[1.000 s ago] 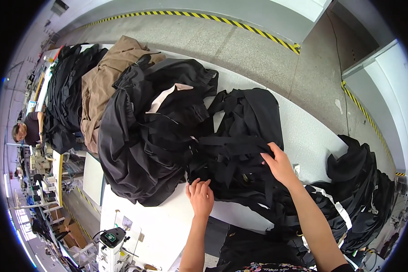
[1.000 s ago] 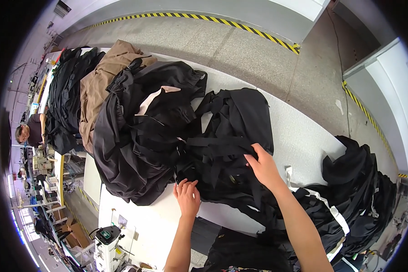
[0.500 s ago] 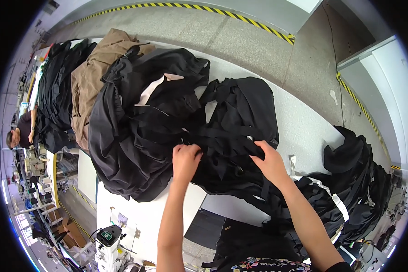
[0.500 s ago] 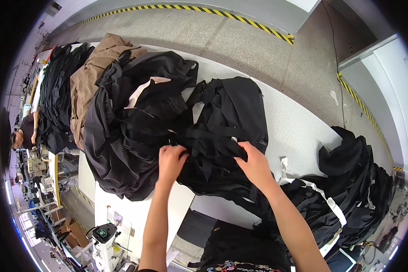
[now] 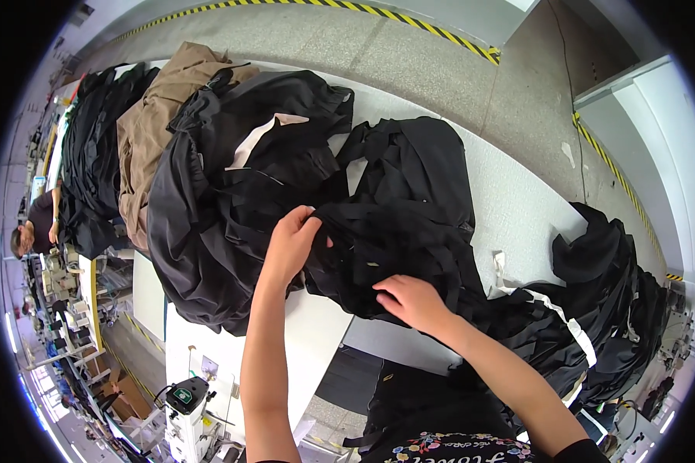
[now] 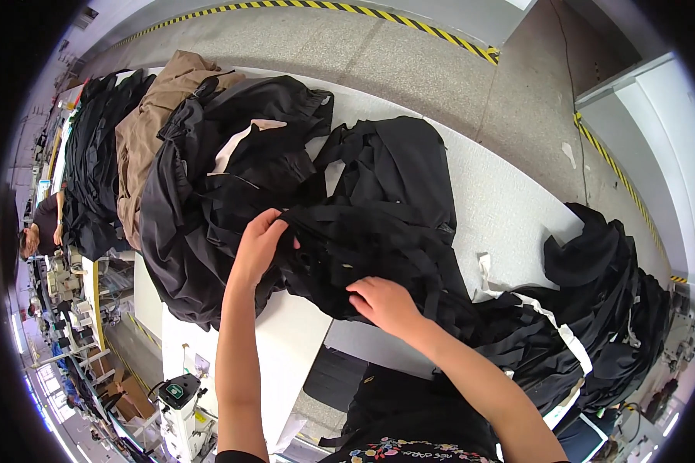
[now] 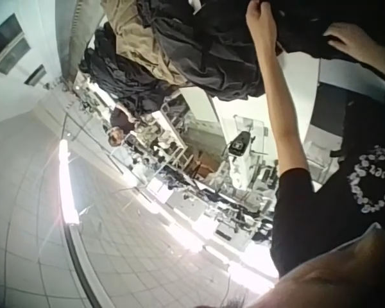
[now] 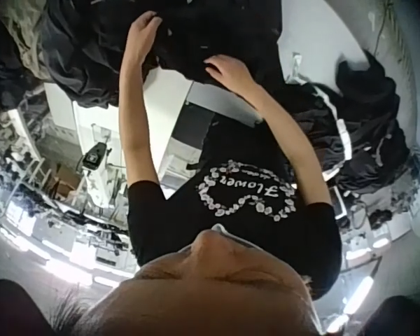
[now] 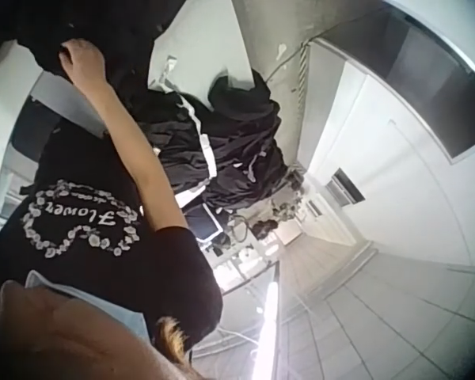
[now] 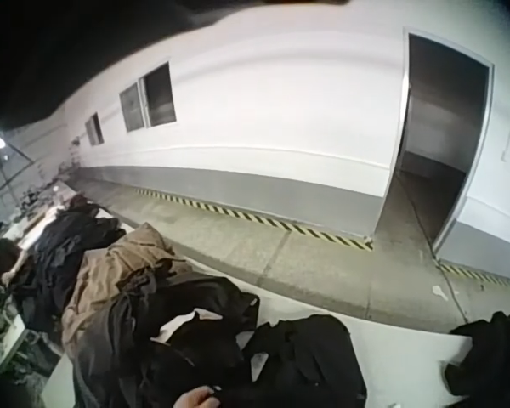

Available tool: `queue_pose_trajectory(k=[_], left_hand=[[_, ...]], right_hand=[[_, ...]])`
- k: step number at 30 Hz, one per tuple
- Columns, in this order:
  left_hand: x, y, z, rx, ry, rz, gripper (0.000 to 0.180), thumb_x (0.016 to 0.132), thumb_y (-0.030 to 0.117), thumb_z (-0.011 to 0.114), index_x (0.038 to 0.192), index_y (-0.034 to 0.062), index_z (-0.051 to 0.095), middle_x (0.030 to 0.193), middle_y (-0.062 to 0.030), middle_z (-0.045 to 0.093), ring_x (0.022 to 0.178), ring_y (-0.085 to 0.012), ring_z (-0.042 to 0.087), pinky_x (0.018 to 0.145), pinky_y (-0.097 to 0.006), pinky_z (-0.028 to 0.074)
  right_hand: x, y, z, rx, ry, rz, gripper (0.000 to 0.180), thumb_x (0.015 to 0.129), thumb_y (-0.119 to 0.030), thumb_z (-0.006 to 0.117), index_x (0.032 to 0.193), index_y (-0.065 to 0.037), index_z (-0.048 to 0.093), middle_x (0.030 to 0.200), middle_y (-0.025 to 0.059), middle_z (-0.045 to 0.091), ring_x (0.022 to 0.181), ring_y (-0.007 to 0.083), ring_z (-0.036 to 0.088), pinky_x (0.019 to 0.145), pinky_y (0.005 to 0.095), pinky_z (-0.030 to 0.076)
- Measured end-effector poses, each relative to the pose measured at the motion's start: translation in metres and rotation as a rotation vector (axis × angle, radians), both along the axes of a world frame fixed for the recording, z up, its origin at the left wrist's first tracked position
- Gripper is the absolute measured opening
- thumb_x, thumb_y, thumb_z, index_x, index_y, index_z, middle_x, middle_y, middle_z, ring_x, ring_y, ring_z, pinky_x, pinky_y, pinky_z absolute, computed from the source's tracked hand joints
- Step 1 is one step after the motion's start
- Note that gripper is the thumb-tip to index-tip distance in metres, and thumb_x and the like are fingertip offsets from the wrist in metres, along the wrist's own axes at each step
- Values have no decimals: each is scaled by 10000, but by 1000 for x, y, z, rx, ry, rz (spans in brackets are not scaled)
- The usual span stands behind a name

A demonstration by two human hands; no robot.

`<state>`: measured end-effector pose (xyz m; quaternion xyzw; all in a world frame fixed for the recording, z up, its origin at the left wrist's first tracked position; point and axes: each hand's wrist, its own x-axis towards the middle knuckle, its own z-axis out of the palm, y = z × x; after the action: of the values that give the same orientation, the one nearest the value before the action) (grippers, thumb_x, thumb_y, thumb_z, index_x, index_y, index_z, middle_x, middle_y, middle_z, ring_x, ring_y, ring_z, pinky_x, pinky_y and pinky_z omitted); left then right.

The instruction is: The recorder is sorting and organizing black fabric components and white ribbons on a workbench in a garment factory.

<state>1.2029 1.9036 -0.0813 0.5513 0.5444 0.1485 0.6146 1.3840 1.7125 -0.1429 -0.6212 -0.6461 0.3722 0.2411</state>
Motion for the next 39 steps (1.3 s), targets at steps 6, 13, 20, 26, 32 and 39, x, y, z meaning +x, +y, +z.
queue_pose_trajectory(k=[6,13,20,26,32,39], left_hand=[[-43,0,-4,189,70,131,185,926,114,481,826,-18,562,680,-58,609,621,-108,559,598,-241,411],[-81,-73,39,141,-192,-131,173,781,45,526,889,-46,625,825,-77,618,756,-152,568,710,-268,443],[-97,-121,76,223,-542,-234,306,727,241,616,747,-63,638,798,-205,683,743,-324,637,768,-411,474],[-157,-127,49,343,-633,551,492,853,355,523,1108,-66,529,785,-183,644,783,-272,635,756,-363,509],[-158,-77,26,120,-549,643,358,971,223,504,1234,-14,561,1151,-130,632,959,-220,622,856,-353,502],[-144,-6,-37,129,-295,681,370,991,255,497,1263,12,558,1207,-123,622,1066,-228,603,915,-340,480]], right_hand=[[-4,-39,-19,-102,-281,105,383,876,-322,659,1181,-94,618,1071,77,647,1042,271,603,930,385,459],[-5,5,31,252,97,-216,481,777,-205,765,1214,-109,591,1221,67,608,1118,265,582,946,376,438],[-17,6,27,205,119,169,524,638,-9,700,1140,-147,637,905,-45,674,955,191,624,1021,382,388],[68,-10,43,23,-332,-156,424,629,-1,662,1033,-126,677,966,42,668,907,277,573,815,387,463],[88,57,140,-34,-35,33,358,828,-92,568,1161,39,557,1061,219,643,1037,401,595,879,469,489],[63,111,198,417,453,-28,355,855,-47,555,1205,11,537,1034,203,635,869,249,685,778,345,536]])
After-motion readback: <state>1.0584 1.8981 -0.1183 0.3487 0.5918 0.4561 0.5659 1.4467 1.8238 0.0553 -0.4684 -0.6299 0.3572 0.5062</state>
